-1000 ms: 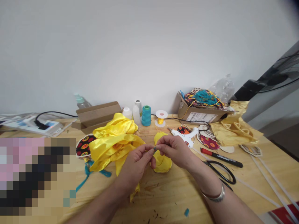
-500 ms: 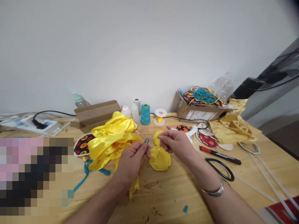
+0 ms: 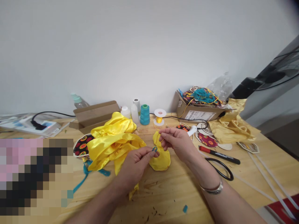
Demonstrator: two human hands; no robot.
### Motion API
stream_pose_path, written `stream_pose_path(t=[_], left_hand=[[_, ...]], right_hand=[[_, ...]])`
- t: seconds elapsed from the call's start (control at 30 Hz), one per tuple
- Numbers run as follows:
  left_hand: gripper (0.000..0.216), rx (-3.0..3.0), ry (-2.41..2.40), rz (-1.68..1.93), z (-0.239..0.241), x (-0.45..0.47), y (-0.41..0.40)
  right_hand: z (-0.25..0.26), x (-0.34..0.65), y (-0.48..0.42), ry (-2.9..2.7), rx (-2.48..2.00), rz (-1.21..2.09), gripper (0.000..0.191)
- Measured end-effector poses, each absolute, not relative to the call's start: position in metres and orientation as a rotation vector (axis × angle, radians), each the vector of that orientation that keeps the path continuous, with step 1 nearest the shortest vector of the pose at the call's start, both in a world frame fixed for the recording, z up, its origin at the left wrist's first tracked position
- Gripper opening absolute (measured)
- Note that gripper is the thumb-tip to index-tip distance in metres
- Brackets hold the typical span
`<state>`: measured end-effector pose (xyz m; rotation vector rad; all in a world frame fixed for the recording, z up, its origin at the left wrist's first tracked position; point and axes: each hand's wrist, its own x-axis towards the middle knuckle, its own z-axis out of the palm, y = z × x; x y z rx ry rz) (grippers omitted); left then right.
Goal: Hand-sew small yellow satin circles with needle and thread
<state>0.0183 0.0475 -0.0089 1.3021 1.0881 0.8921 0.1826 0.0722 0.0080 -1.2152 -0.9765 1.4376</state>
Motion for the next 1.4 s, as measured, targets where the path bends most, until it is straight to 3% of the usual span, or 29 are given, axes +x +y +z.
stream_pose_path(t=[0.07,0.13,0.2,0.27,0.47,0.7,0.87,1.0,1.1,1.4], left_hand=[[0.017,1.271,1.123,0.919,-0.010,0.017,0.048],[0.020,1.219,1.165,0.927,-0.011,0.017,0.048],[0.024,1.177,1.184,0.909,-0.012,0.017,0.048],[0.026,1.159,1.176,0.897,-0.012,0.017,0.048],[0.027,1.110,1.126,0.924,-0.010,0.018,0.048],[0.031,1.022,1.105,0.933,-0.008,0.018,0.048],[0.033,1.025,1.104,0.918,-0.011,0.017,0.048],[0.032,1.053,1.072,0.902,-0.012,0.016,0.048],[0.031,1.043,1.038,0.908,-0.012,0.015,0.048],[0.029,1.025,1.033,0.896,-0.017,0.014,0.049]], right_hand=[[0.004,0.184,0.073,-1.119,-1.332,1.334,0.012],[-0.001,0.186,0.072,-1.369,-1.487,1.016,0.012],[-0.003,0.187,0.071,-1.618,-1.512,0.604,0.017],[-0.003,0.187,0.068,-1.791,-1.365,0.415,0.026],[0.005,0.181,0.060,-1.982,-1.210,0.771,0.028],[0.001,0.186,0.066,-2.023,-1.326,0.714,0.015],[0.002,0.190,0.068,-1.900,-1.328,0.633,0.016],[0.002,0.187,0.064,-1.886,-1.051,0.916,0.030],[0.001,0.184,0.063,-1.917,-1.043,1.039,0.027],[0.004,0.187,0.070,-1.897,-1.315,0.826,0.013]])
